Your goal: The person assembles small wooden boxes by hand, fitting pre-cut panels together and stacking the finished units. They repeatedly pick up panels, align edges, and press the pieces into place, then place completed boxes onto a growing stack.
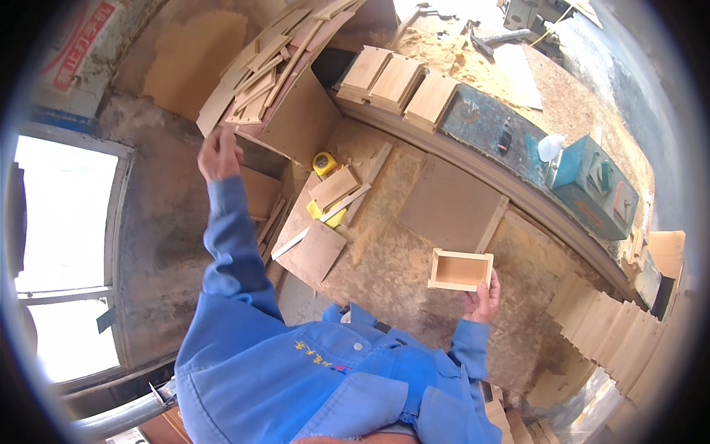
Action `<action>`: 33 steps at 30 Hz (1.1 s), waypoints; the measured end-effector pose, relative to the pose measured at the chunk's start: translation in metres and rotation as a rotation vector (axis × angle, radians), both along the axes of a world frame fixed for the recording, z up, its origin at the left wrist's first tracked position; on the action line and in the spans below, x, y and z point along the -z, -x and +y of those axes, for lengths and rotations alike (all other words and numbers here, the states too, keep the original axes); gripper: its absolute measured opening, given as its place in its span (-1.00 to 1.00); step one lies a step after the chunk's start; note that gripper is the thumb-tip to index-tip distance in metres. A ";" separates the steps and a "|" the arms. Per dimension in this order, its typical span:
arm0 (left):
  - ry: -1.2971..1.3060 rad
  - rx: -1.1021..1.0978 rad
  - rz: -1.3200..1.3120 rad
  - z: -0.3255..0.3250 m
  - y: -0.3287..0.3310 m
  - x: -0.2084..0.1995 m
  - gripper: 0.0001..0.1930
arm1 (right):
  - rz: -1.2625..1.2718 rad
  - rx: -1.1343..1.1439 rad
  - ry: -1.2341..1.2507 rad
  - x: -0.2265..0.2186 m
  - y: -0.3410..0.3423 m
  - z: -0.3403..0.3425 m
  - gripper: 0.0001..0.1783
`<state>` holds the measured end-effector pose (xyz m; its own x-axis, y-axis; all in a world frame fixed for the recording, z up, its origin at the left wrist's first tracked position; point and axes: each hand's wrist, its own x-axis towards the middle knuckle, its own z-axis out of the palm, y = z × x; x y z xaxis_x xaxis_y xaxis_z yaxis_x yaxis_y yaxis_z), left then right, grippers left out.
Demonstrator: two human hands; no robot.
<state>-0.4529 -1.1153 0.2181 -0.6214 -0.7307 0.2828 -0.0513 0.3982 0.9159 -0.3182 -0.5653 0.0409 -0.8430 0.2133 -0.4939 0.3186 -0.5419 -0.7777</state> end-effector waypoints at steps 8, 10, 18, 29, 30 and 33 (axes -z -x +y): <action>0.450 0.282 -0.485 0.062 -0.054 0.161 -0.25 | -0.032 -0.081 -0.030 -0.004 0.005 -0.009 -0.37; 0.591 0.362 -0.566 0.065 -0.051 0.170 -0.24 | -0.002 -0.103 -0.002 -0.007 0.007 -0.013 -0.40; 0.208 0.394 -0.353 0.032 -0.048 0.026 -0.66 | -0.037 -0.082 -0.096 -0.016 0.008 -0.017 -0.38; 0.588 -0.091 -0.810 -0.154 0.249 -0.030 -0.20 | -0.040 -0.093 -0.090 0.007 0.004 -0.032 -0.36; 0.583 -0.072 -0.855 -0.159 0.260 -0.018 -0.18 | -0.046 -0.092 -0.076 0.007 0.004 -0.031 -0.35; 0.613 -0.058 -0.958 -0.178 0.296 0.001 -0.21 | -0.060 -0.053 -0.079 0.004 0.008 -0.030 -0.34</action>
<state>-0.7491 -1.2931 0.2173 -0.7438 -0.6677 0.0293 -0.6582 0.7394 0.1413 -0.3260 -0.5952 0.0366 -0.8237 0.2098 -0.5268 0.3919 -0.4608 -0.7963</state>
